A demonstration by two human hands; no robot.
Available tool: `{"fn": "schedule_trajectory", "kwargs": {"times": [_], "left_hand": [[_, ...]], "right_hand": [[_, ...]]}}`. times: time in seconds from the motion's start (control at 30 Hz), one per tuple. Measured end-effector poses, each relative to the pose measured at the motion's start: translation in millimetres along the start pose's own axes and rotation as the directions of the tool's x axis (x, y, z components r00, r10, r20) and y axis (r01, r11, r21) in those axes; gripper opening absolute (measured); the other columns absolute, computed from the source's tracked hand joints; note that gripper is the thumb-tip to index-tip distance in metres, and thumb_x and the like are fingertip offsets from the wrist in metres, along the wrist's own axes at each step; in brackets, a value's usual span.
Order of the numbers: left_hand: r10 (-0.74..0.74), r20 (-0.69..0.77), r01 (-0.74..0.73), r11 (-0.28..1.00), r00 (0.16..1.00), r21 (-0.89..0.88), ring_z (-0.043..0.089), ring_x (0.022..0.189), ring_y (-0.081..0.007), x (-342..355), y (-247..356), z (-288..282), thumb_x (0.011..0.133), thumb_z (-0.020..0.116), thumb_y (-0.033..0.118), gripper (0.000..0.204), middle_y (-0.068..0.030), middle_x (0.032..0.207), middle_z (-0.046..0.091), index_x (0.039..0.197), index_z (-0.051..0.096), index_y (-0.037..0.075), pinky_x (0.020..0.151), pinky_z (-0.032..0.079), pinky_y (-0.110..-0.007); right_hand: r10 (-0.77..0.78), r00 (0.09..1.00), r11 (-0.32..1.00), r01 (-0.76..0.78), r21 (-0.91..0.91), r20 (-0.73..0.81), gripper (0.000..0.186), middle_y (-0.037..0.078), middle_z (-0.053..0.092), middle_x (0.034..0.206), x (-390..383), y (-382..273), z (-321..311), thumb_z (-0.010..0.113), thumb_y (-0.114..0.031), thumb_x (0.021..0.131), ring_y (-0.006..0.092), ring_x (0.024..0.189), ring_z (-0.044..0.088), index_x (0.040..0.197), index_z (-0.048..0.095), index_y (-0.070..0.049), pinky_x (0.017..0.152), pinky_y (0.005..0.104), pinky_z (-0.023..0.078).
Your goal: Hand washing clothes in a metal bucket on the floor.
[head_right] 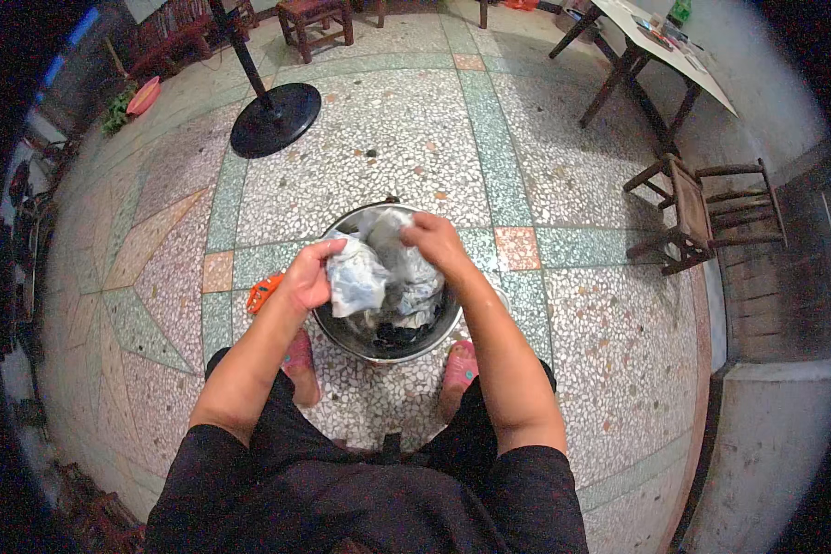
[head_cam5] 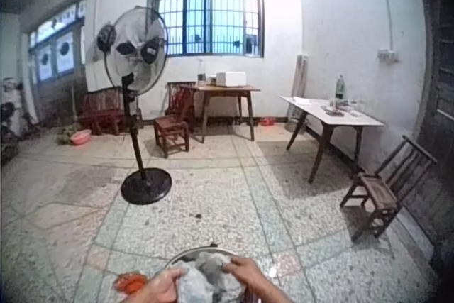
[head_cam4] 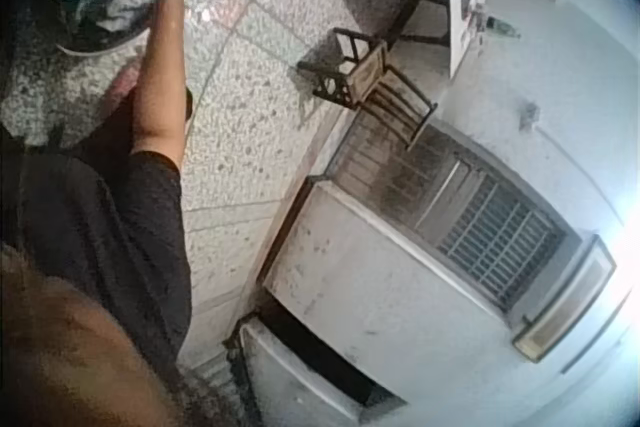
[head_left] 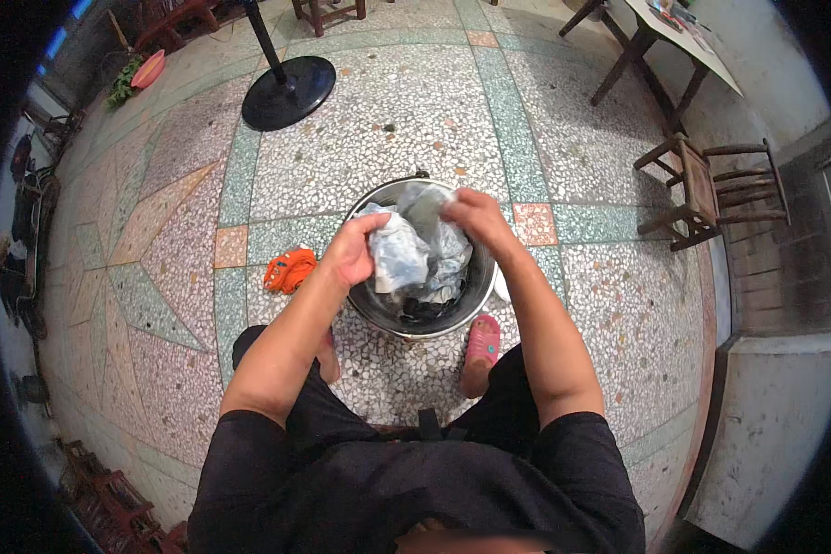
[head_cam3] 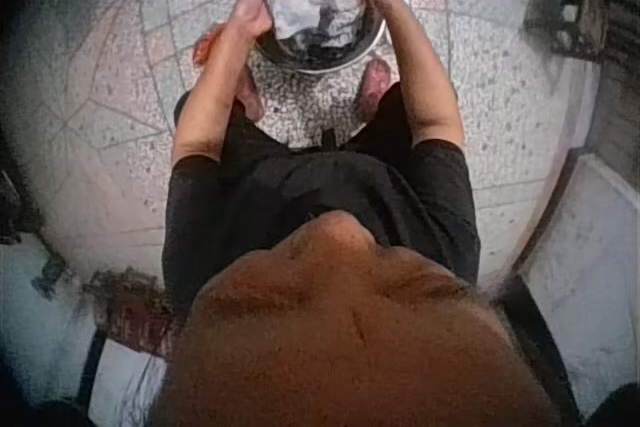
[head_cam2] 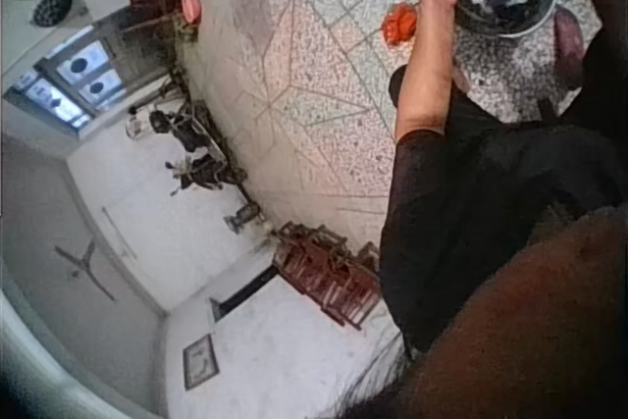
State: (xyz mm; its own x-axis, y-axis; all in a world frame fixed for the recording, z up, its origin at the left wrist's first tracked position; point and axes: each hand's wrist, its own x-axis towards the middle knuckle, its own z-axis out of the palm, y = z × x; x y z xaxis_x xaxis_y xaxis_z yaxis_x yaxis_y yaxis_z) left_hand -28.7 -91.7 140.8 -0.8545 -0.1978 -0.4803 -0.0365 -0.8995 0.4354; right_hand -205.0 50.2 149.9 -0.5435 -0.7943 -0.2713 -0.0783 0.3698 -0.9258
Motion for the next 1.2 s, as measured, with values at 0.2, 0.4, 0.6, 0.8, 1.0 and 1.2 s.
{"fn": "schedule_trajectory", "kwargs": {"times": [0.2,0.4,0.6,0.8,1.0,1.2], "left_hand": [[-0.017,-0.159,0.007,0.998,0.987,-0.067,0.06,0.088,-0.0316,-11,23,-4,0.078,0.05,0.01,0.029,-0.0196,0.098,0.06,0.101,0.053,-0.007,0.083,0.047,-0.044],[0.107,-0.104,-0.119,0.986,0.989,-0.114,0.059,0.089,-0.0323,-12,42,-16,0.081,0.046,0.016,0.03,-0.02,0.095,0.06,0.097,0.054,-0.008,0.084,0.046,-0.045],[0.223,-0.068,-0.23,0.966,0.972,-0.121,0.057,0.093,-0.0349,-12,65,-31,0.082,0.04,0.017,0.034,-0.0223,0.099,0.058,0.099,0.052,-0.01,0.086,0.044,-0.046],[0.309,-0.215,-0.345,0.925,0.926,-0.158,0.055,0.097,-0.0362,-16,73,-32,0.083,0.038,0.017,0.036,-0.0234,0.103,0.056,0.104,0.049,-0.011,0.088,0.042,-0.048],[0.334,0.03,-0.322,0.925,0.942,-0.2,0.051,0.103,-0.0357,-12,57,3,0.08,0.045,0.019,0.04,-0.0223,0.106,0.055,0.107,0.048,-0.011,0.094,0.037,-0.048],[0.215,0.296,-0.159,0.966,0.931,-0.203,0.049,0.106,-0.0307,4,16,28,0.08,0.05,0.014,0.038,-0.0192,0.109,0.054,0.11,0.046,-0.008,0.099,0.031,-0.042]], "right_hand": [[-0.038,0.955,0.604,0.256,0.754,-0.294,0.017,0.006,0.057,0.085,12,15,-52,0.048,-0.02,0.078,0.019,0.083,0.056,0.088,0.053,-0.008,0.075,0.0369,0.045],[0.005,0.936,0.399,0.321,0.859,-0.353,0.019,0.007,0.055,0.077,0,-13,-54,0.051,-0.018,0.079,0.0204,0.071,0.055,0.092,0.054,-0.004,0.067,0.0362,0.047],[0.0,0.805,0.288,0.569,0.771,-0.594,0.015,0.008,0.054,0.075,7,10,-104,0.049,-0.017,0.08,0.022,0.07,0.055,0.084,0.055,-0.003,0.067,0.037,0.048],[0.166,0.623,0.243,0.725,0.644,-0.764,0.013,0.007,0.055,0.078,-9,15,-145,0.048,-0.016,0.079,0.0215,0.071,0.055,0.082,0.054,-0.005,0.068,0.0362,0.048],[-0.267,0.915,0.81,0.384,0.444,-0.303,0.032,0.005,0.054,0.085,-18,-13,-96,0.055,-0.024,0.074,0.0132,0.07,0.052,0.1,0.054,-0.005,0.063,0.0258,0.044],[-0.457,0.879,0.835,0.477,-0.276,0.137,0.066,0.02,0.058,0.103,-7,-5,21,0.062,-0.034,0.068,0.0341,0.093,0.056,0.121,0.041,-0.002,0.082,0.0367,0.043]]}}
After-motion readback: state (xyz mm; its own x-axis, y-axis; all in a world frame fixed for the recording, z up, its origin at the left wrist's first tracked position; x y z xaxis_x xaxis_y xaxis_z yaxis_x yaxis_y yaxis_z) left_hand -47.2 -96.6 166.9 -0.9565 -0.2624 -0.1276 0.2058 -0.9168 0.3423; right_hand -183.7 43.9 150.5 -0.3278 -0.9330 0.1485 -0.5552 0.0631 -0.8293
